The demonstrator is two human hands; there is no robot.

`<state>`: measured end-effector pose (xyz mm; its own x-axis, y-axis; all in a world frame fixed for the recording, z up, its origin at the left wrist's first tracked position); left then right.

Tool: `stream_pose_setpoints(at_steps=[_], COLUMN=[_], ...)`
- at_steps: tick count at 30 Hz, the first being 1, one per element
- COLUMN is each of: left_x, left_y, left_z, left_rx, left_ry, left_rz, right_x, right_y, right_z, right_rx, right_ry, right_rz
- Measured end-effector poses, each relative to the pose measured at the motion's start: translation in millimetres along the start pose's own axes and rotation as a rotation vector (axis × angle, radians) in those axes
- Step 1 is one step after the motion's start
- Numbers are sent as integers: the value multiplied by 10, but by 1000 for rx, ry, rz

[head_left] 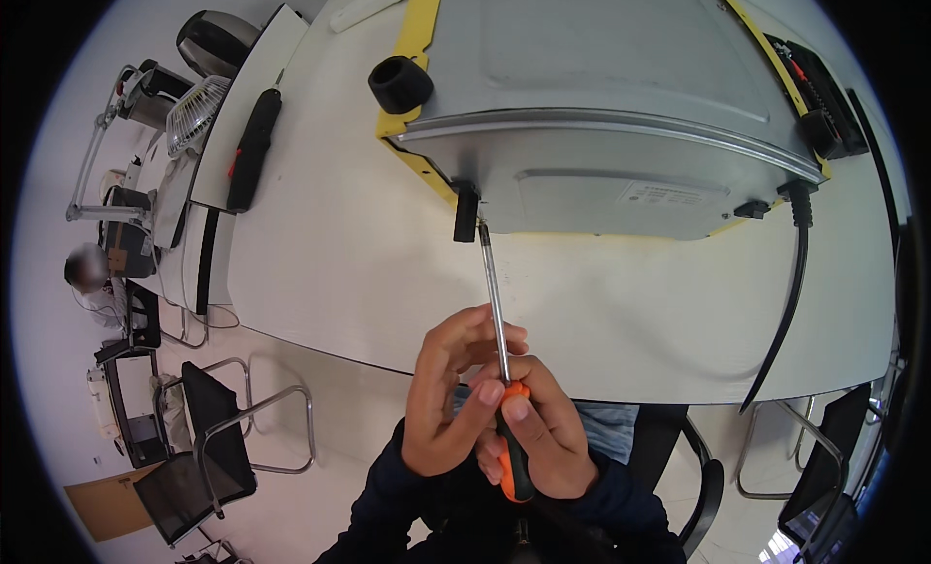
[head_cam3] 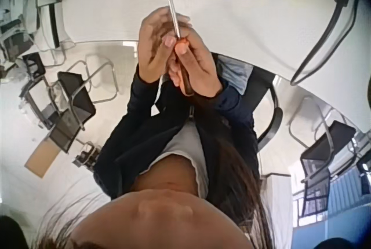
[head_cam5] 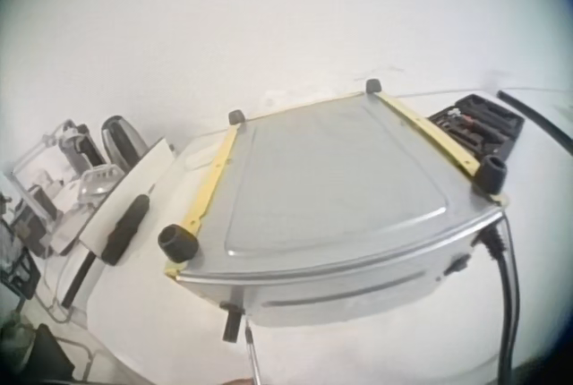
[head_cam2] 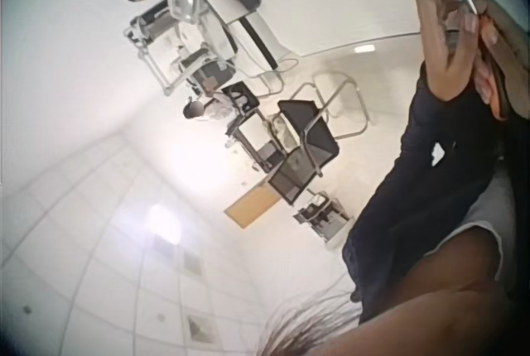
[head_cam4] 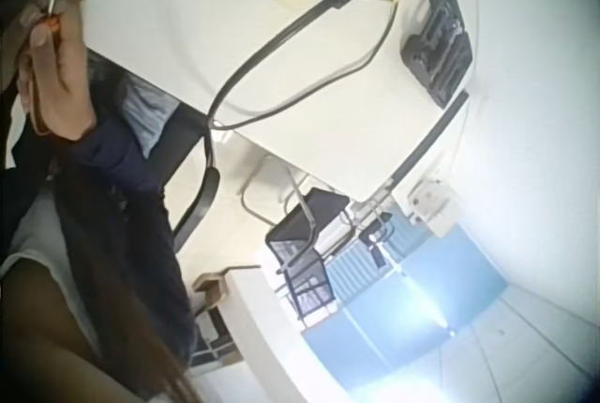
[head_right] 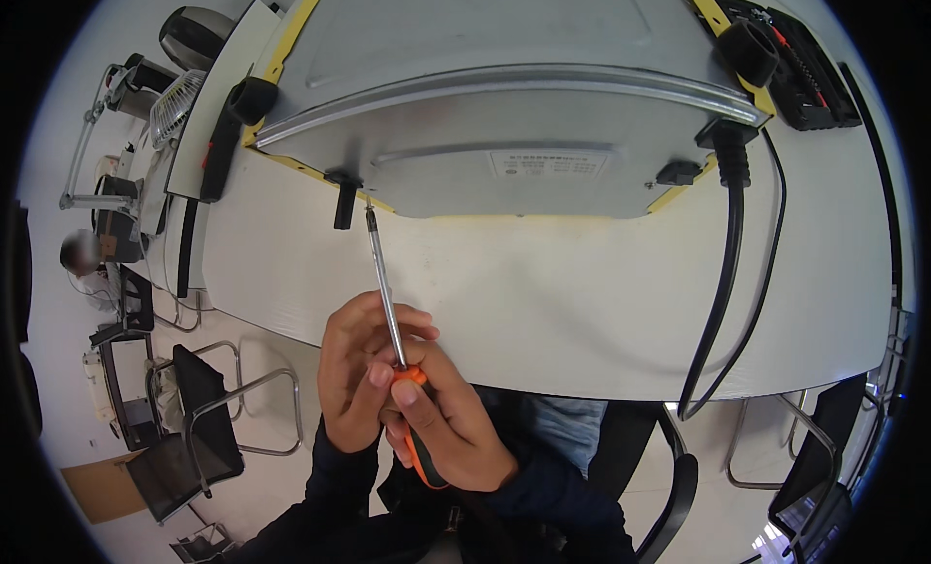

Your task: The person uses a screwdriver to tighten screws on the corners and sides of a gray and yellow electronic device placed on a white table. The person rotates the device to access different screw locations and continues tightening until the device is secured.

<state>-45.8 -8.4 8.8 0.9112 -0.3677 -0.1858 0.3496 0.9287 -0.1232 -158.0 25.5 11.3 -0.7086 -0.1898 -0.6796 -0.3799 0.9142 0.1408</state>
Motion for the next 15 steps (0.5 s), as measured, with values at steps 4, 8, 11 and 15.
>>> stream_pose_setpoints(at_steps=[4, 8, 11, 15], left_x=[-12, -12, -12, -2], left_y=[-9, -21, -15, -2], left_z=[-18, -35, -35, -36], left_rx=[-8, -6, -1, 12], left_ry=[4, 8, 3, -5], left_rz=[-9, -10, -6, -2], right_x=[1, 23, 28, 15], right_y=[-8, -18, -21, -25], right_z=[25, 63, 63, 54], right_rx=[9, 48, 39, 40], right_ry=[4, -36, -49, -39], right_rz=[31, 7, -7, -3])
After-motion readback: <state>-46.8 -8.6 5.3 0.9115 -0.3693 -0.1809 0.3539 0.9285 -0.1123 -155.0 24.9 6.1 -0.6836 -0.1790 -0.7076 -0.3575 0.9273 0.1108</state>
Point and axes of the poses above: each hand's wrist, its own y-axis away from the middle knuckle, its own x-axis out of the back of the hand, z = x × y, the point moved 1 cm from there along -y, towards the middle knuckle, and after that the axes turned 10 degrees about y, right-handed, at the moved point
